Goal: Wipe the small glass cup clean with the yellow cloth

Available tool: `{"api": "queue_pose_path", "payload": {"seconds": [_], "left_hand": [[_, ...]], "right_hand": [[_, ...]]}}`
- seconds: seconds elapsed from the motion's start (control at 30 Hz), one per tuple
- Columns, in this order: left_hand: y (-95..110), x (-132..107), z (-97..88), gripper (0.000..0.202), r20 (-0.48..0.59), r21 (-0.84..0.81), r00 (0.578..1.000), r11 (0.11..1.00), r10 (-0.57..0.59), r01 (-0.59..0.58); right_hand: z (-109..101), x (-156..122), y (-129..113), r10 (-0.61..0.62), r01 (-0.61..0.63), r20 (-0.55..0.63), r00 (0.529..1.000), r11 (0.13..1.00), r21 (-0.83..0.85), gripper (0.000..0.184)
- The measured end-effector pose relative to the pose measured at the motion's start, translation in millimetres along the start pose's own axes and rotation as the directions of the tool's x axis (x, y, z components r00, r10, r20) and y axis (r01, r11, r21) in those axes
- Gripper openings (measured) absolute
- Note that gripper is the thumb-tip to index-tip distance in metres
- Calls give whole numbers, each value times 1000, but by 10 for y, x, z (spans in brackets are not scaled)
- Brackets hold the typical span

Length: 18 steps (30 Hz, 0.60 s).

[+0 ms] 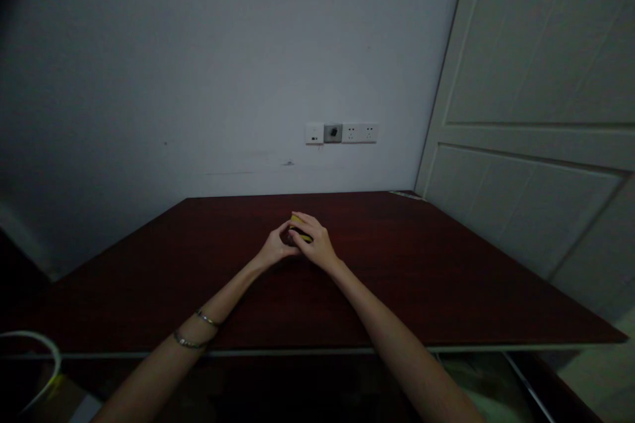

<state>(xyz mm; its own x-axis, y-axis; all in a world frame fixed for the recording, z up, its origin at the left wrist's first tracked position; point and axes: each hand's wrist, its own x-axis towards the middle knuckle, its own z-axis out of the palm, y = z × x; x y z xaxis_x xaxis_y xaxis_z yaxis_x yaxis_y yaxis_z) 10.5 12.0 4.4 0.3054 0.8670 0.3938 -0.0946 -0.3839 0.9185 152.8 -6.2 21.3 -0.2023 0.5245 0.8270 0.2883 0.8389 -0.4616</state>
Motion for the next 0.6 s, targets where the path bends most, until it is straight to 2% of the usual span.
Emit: {"api": "queue_pose_path", "payload": {"seconds": [0.1,0.2,0.37,0.47,0.53,0.6], "left_hand": [[48,-19,8,83,-19,40,1000,999,-16,17],[112,-36,20,83,-23,65,999,997,-38,40],[124,-14,8,82,-10,40,997,996,-77,77],[89,6,-32,82,-93,38,988,991,-121,125],[83,7,-72,74,-131,30,983,990,-131,136],[92,-2,-115,64,-126,11,980,988,-151,154]], "right_hand": [[17,9,60,72,-67,-72,995,996,59,27],[24,30,120,160,-139,-193,968,984,114,26],[-43,99,168,202,-178,-344,917,979,99,27],[-118,138,218,256,-233,-316,913,966,110,30],[-170,152,253,291,-268,-234,928,955,124,32],[-216,151,274,299,-285,-107,948,950,126,37]]}}
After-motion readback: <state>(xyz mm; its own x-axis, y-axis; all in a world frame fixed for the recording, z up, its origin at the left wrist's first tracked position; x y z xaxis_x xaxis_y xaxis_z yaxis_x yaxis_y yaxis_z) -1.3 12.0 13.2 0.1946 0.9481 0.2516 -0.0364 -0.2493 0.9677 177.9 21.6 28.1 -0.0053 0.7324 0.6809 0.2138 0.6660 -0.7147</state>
